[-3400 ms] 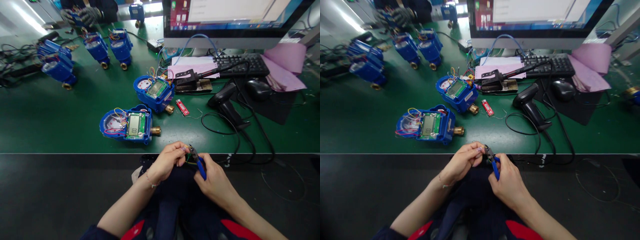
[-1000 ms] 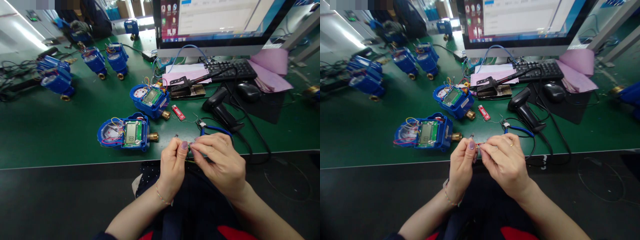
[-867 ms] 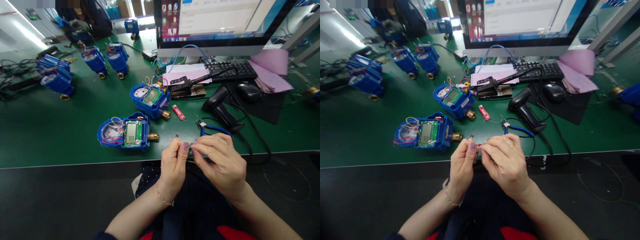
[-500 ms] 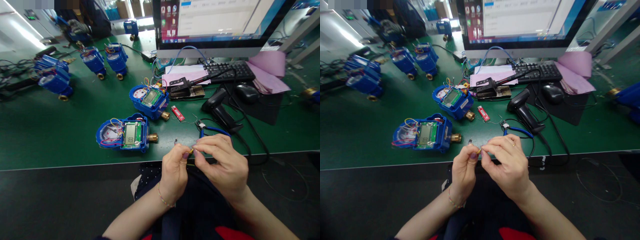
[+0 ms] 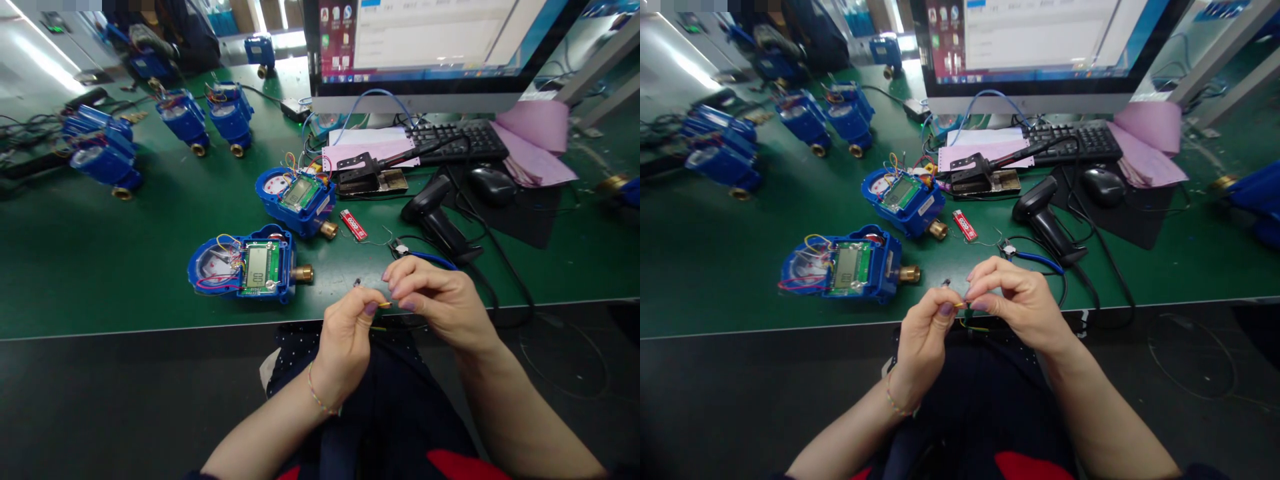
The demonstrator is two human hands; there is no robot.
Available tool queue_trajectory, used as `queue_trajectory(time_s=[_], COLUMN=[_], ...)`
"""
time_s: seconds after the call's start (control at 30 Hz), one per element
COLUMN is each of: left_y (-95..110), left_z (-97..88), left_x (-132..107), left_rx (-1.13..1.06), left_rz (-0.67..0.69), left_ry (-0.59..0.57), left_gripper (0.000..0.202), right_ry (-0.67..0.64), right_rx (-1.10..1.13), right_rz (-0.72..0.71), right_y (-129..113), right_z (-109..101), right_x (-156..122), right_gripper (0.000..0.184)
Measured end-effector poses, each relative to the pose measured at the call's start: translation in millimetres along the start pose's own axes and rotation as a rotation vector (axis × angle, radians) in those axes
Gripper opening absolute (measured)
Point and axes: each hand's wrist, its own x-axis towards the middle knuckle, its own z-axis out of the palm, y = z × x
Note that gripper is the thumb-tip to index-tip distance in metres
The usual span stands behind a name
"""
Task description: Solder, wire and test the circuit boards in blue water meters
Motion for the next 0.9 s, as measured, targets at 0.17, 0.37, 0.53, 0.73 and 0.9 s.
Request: queue_trajectory(time_s=[0.17,0.37,0.53,0.73,0.9], left_y=[2,2,4,8,11], left_z=[1.6,3.0,2.5,0.4,-1.0], left_x=[1,2,2,2,2], left_rx=[0.015,0.006,0.012,0.033,0.044], left_rz=[0.006,-0.032,-0.055,-0.093,-0.107], left_ry=[-0.006,-0.02,-0.043,-0.077,-0.116], left_gripper=[0.019,0.021,0.023,0.025,0.026], right_ry=[-0.012,-0.015,0.018,0.023,-0.02], right_rx=[0.025,-0.066,-0.189,-0.274,-0.351], right_rz=[-0.018,-0.101,-0.233,-0.357,-0.43], right_y=[1,-1,1,3,2], right_z=[0,2,3,2,-1], right_x=[-1,0,-1,-2,-2], right_gripper=[0.001,0.005,0.005,0.002,0.001])
